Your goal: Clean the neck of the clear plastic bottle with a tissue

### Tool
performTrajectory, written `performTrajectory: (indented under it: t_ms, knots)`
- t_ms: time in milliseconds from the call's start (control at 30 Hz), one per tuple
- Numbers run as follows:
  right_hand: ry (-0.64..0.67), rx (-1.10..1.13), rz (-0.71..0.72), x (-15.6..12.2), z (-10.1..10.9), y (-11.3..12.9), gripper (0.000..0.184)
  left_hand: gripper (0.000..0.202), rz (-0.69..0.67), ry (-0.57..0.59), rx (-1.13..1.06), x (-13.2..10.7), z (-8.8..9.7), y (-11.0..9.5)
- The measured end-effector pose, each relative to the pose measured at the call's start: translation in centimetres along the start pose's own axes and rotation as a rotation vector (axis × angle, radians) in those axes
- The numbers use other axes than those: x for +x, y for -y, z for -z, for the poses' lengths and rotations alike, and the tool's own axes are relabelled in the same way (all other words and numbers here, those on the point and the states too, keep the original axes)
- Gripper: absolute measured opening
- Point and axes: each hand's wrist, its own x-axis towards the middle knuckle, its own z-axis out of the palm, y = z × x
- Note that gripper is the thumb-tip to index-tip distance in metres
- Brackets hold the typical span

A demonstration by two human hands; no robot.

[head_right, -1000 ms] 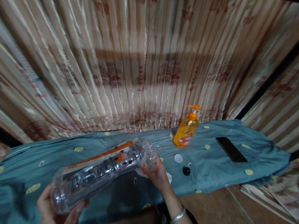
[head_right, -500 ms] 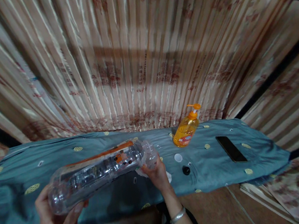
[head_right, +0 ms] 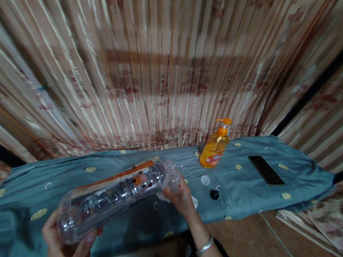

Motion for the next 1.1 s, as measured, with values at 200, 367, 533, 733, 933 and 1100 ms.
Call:
performTrajectory:
  t_ms: [200, 367, 533, 733, 933, 1100]
  knots:
    - [-0.01, 0.011, 0.007, 0.1, 0.0, 0.3, 0.05, 0.091, 0.004, -0.024, -0.004, -0.4, -0.4, -0.4]
    - [-0.003, 0.026, 0.021, 0.1, 0.0, 0.7, 0.049, 0.086, 0.002, -0.016, 0.004, -0.4, -0.3, -0.4]
    - [-0.015, -0.016, 0.021, -0.1, 0.0, 0.5, 0.059, 0.087, -0.01, 0.002, 0.008, -0.3, 0.0, -0.1]
    - [-0.022, -0.036, 0.029, 0.0, 0.0, 0.2, 0.062, 0.086, -0.004, 0.032, 0.025, 0.1, 0.3, 0.1]
    - [-0.036, -0.038, 0.002, 0.0, 0.0, -0.1, 0.061, 0.087, -0.012, -0.008, -0.003, -0.4, -0.4, -0.4]
    - [-0.021, -0.03, -0.003, 0.0, 0.1, -0.3, 0.058, 0.083, 0.002, -0.028, -0.018, -0.9, -1.2, -1.2]
